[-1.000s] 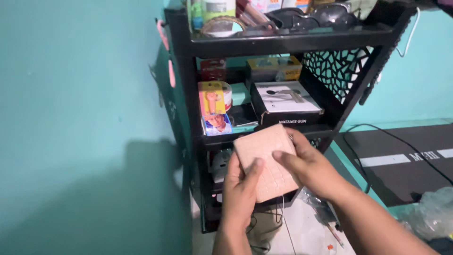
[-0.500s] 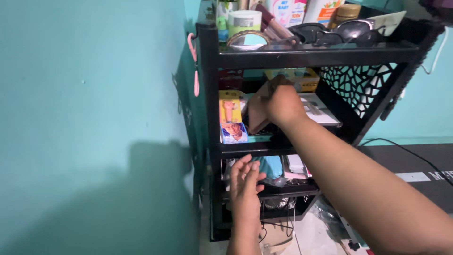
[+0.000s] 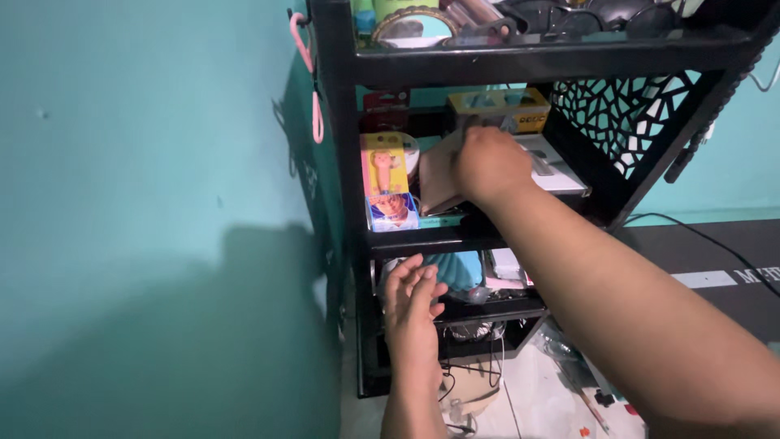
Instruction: The person organizes items on a multi-tiered plastic shelf, placing boxes, containers, and small accessories into different sections and wiping a shelf with a cloth.
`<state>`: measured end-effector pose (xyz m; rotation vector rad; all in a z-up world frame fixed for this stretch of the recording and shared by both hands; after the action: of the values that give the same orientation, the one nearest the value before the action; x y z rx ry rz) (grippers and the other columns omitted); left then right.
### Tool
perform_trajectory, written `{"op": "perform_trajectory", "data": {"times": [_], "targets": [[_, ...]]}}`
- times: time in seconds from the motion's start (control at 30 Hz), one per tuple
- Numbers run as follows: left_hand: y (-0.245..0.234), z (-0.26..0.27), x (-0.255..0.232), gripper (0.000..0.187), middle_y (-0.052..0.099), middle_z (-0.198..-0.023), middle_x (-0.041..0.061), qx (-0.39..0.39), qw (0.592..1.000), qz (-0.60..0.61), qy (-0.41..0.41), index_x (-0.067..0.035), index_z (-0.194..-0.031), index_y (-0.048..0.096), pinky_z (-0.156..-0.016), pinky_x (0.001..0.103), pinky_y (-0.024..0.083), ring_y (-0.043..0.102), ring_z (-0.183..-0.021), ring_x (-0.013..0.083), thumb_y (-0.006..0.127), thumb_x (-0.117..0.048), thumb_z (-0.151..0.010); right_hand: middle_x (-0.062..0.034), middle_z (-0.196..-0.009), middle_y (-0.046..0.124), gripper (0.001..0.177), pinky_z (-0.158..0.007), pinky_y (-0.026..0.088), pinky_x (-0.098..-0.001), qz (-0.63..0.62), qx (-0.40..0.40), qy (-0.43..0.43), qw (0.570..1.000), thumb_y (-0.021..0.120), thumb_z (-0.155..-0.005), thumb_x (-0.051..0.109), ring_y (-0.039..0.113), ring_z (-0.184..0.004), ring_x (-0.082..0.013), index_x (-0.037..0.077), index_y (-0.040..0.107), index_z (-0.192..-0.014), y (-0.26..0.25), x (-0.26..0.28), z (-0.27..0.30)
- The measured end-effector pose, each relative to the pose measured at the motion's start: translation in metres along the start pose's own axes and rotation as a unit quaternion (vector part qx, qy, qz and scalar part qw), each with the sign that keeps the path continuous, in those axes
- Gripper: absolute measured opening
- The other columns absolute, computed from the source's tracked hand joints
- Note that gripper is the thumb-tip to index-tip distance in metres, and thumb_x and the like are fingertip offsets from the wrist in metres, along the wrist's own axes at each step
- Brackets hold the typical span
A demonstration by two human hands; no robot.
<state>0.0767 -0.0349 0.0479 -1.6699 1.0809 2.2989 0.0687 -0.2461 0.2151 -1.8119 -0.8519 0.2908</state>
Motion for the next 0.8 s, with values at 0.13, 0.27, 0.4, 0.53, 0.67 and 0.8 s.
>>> {"op": "perform_trajectory", "data": {"times": [0.13, 0.27, 0.4, 0.53, 0.67, 0.8], "targets": [[-0.004, -0.001, 0.0, 0.041, 0.067, -0.112, 0.0, 0.0, 0.999, 0.028, 0.015, -0.013, -0.126, 0.062, -0.081, 0.03, 0.047, 0.063, -0.092, 0.0119, 0.068, -0.03, -0.089, -0.0262, -0.119, 0.067, 0.061, -0.097, 0.051, -0.0505, -0.048, 0.028, 0.04, 0.998, 0.063, -0.095, 0.053, 0.064, -0.114, -0.0425, 0.001, 0.059, -0.127, 0.005, -0.014, -0.008], [-0.011, -0.005, 0.004, 0.039, 0.067, -0.109, -0.001, -0.014, 0.998, 0.054, 0.017, -0.012, -0.124, 0.064, -0.08, 0.03, 0.046, 0.063, -0.09, 0.0108, 0.068, -0.028, -0.089, -0.033, -0.116, 0.061, 0.055, -0.088, 0.05, -0.0538, -0.12, -0.142, -0.031, 0.982, 0.072, -0.099, 0.044, 0.063, -0.106, -0.0494, -0.005, 0.06, -0.122, -0.038, -0.014, 0.008], [-0.013, -0.015, 0.003, 0.031, 0.062, -0.097, 0.005, 0.023, 0.989, 0.12, 0.086, -0.004, -0.12, 0.062, -0.07, 0.031, 0.04, 0.055, -0.078, 0.0138, 0.068, -0.023, -0.097, -0.0118, -0.105, 0.07, 0.027, -0.077, 0.053, -0.0321, -0.388, -0.13, -0.087, 0.908, 0.064, -0.096, 0.012, 0.067, -0.083, -0.0229, -0.001, 0.06, -0.12, -0.044, -0.025, 0.085], [-0.03, -0.025, 0.021, 0.028, 0.069, -0.097, 0.0, -0.001, 0.997, -0.068, 0.04, -0.011, -0.116, 0.067, -0.071, 0.025, 0.047, 0.058, -0.076, 0.0091, 0.063, -0.019, -0.09, -0.0064, -0.095, 0.069, 0.023, -0.088, 0.055, -0.0291, -0.423, -0.084, -0.157, 0.889, 0.047, -0.091, -0.009, 0.067, -0.086, -0.015, 0.002, 0.065, -0.102, 0.015, -0.06, 0.19], [-0.029, -0.023, 0.026, 0.024, 0.069, -0.093, 0.001, 0.024, 0.992, -0.127, 0.012, -0.011, -0.112, 0.068, -0.068, 0.026, 0.047, 0.055, -0.073, 0.0109, 0.061, -0.018, -0.09, -0.0081, -0.096, 0.07, 0.022, -0.08, 0.056, -0.0293, -0.445, 0.094, 0.032, 0.89, 0.055, -0.089, -0.007, 0.069, -0.088, -0.0164, 0.002, 0.068, -0.104, 0.186, -0.109, 0.281], [-0.026, -0.022, 0.027, 0.021, 0.069, -0.093, 0.001, 0.018, 0.99, -0.14, -0.014, -0.011, -0.109, 0.068, -0.069, 0.025, 0.047, 0.06, -0.08, 0.0082, 0.064, -0.022, -0.092, -0.0069, -0.117, 0.07, 0.042, -0.093, 0.055, -0.0385, -0.282, 0.393, 0.018, 0.875, 0.079, -0.078, 0.016, 0.067, -0.108, -0.0243, 0.011, 0.067, -0.118, 0.311, -0.117, 0.392]]}}
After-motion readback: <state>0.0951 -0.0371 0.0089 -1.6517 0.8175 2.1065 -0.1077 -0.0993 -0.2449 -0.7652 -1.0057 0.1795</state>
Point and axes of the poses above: each hand's wrist, its own z-axis away from the middle knuckle, its own y-axis out of the palm, x = y × z, the point moved 9 cm from there along -z, towards the middle knuckle
